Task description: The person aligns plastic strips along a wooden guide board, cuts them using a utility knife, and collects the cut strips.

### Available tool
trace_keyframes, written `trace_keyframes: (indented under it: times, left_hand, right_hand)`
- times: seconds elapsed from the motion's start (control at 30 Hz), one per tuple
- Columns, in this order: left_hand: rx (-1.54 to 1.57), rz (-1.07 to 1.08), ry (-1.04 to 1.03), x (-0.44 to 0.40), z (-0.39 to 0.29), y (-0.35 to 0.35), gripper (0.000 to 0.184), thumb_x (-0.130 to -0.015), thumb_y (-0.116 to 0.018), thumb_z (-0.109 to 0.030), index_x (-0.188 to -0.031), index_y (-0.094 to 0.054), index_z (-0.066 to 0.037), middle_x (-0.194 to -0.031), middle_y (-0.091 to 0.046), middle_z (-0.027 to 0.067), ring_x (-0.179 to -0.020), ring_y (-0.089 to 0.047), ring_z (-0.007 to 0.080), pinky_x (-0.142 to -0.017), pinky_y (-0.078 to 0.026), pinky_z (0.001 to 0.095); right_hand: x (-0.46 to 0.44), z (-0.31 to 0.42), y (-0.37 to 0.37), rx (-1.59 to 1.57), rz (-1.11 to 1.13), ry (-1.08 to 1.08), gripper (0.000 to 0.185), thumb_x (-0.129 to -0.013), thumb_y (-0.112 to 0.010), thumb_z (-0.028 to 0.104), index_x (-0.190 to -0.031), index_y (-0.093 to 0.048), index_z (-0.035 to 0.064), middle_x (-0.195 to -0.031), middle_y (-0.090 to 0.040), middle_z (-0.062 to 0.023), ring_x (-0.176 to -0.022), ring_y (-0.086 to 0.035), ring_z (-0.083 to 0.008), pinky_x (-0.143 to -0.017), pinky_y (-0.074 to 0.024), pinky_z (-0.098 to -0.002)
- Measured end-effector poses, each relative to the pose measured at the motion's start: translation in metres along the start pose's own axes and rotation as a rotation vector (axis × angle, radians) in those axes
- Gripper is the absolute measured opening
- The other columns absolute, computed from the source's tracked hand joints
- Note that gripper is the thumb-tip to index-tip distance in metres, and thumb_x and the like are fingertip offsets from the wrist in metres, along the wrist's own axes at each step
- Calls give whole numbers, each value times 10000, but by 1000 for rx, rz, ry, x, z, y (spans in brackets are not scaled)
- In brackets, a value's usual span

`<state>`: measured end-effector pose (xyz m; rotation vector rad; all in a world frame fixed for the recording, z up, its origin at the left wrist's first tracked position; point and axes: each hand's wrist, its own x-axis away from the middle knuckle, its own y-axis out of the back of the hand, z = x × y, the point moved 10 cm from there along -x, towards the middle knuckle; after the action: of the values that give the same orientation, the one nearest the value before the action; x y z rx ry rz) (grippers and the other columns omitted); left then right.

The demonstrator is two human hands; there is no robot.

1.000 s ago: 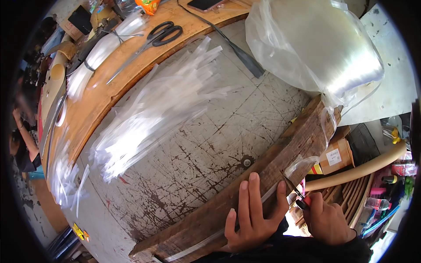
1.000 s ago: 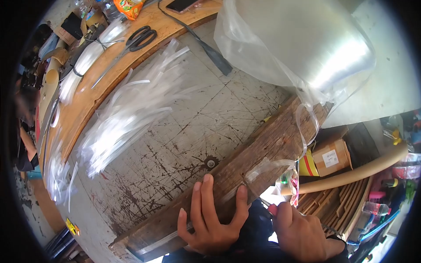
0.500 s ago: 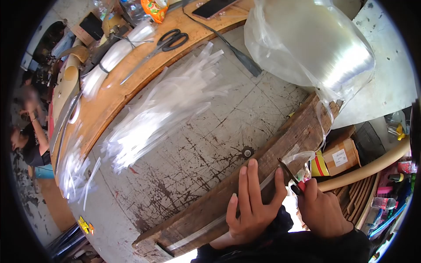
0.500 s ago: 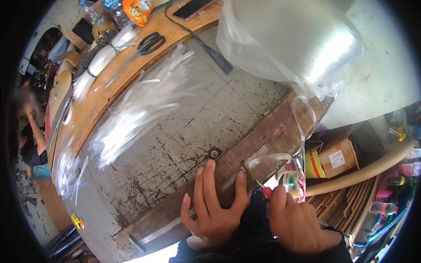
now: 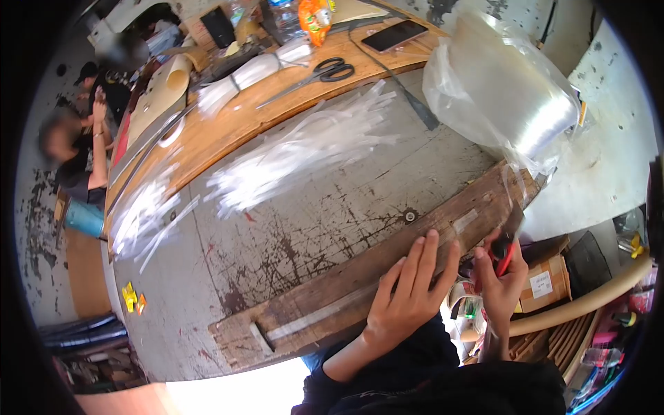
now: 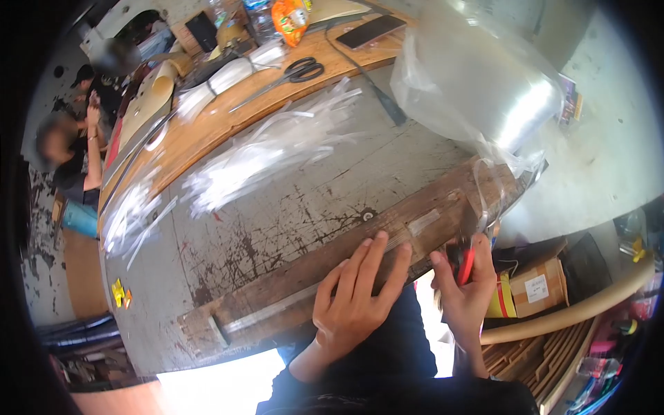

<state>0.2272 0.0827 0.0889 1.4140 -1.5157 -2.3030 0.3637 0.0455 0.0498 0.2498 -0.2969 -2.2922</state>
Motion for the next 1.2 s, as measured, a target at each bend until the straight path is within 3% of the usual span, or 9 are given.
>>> trace_keyframes:
  times: [0.03, 0.17, 0.27, 0.33, 0.4, 0.53, 0.77, 1.03, 1.2]
  left_hand:
    - [-17, 4, 16, 1, 1, 1, 240, -833, -497, -285, -1059, -575, -264, -1052, -604, -10, -900, -579, 77, -739, -349, 180]
    - [164, -68, 79, 4, 7, 14, 230, -796, -538, -221, -1017, -602, -234, -1025, -602, -30, -873, -579, 73, -733, -342, 217]
    - [266, -93, 107, 9, 9, 19, 237, -771, -564, -197, -1003, -604, -209, -1031, -593, -29, -870, -579, 77, -769, -337, 261]
    - [365, -94, 95, 13, 10, 20, 238, -753, -575, -196, -989, -607, -197, -1045, -585, -22, -876, -579, 84, -785, -340, 280]
    - [368, -84, 94, 18, 9, 22, 248, -739, -583, -191, -986, -606, -187, -1065, -578, -7, -892, -578, 92, -816, -341, 303]
    - [402, -67, 96, 27, 8, 25, 247, -741, -590, -204, -987, -601, -181, -1091, -569, 20, -922, -575, 95, -890, -325, 351]
    - [454, -45, 159, 32, 18, 31, 305, -718, -626, -225, -1017, -598, -168, -1131, -548, 17, -975, -553, 102, -950, -272, 426]
    - [453, -14, 176, 37, 23, 37, 277, -714, -642, -247, -972, -607, -151, -1110, -555, -10, -1010, -535, 112, -967, -236, 476]
    - [280, 0, 424, 50, 61, 47, 258, -707, -664, -217, -947, -597, -149, -1081, -562, -2, -992, -541, 141, -981, -213, 476]
  right_hand:
    - [1, -5, -2, -155, -5, -26, 202, -761, -617, 20, -921, -493, 8, -787, -505, -24, -616, -471, -74, -563, -391, -204]
    - [2, 19, -14, -68, 24, 127, 156, -780, -589, 31, -925, -559, -18, -971, -465, -56, -792, -469, -106, -686, -380, -217]
    - [1, 44, -32, 221, 183, 348, 163, -782, -576, 20, -942, -567, -12, -1001, -466, -49, -795, -464, -99, -683, -383, -212]
    - [4, 34, -37, 147, 237, 263, 126, -780, -568, 6, -905, -577, -7, -959, -492, -42, -787, -473, -91, -674, -388, -210]
    - [4, 7, -36, -132, 253, 60, 107, -775, -575, -2, -882, -577, -5, -884, -527, -29, -747, -484, -75, -653, -385, -195]
    - [7, 20, -41, -147, 263, 30, 108, -773, -586, -10, -879, -568, -4, -789, -549, -5, -678, -472, -34, -604, -368, -164]
    - [9, 36, -49, -297, 326, 117, 64, -783, -586, -6, -841, -562, 9, -715, -529, -2, -486, -405, -5, -411, -294, -157]
    - [12, 31, -45, -294, 264, 106, 57, -782, -574, -14, -818, -531, -3, -634, -511, -15, -449, -398, -16, -386, -275, -163]
    - [19, 52, -35, -474, 244, 208, 78, -784, -564, 5, -789, -486, 1, -678, -482, -50, -398, -364, -30, -353, -266, -175]
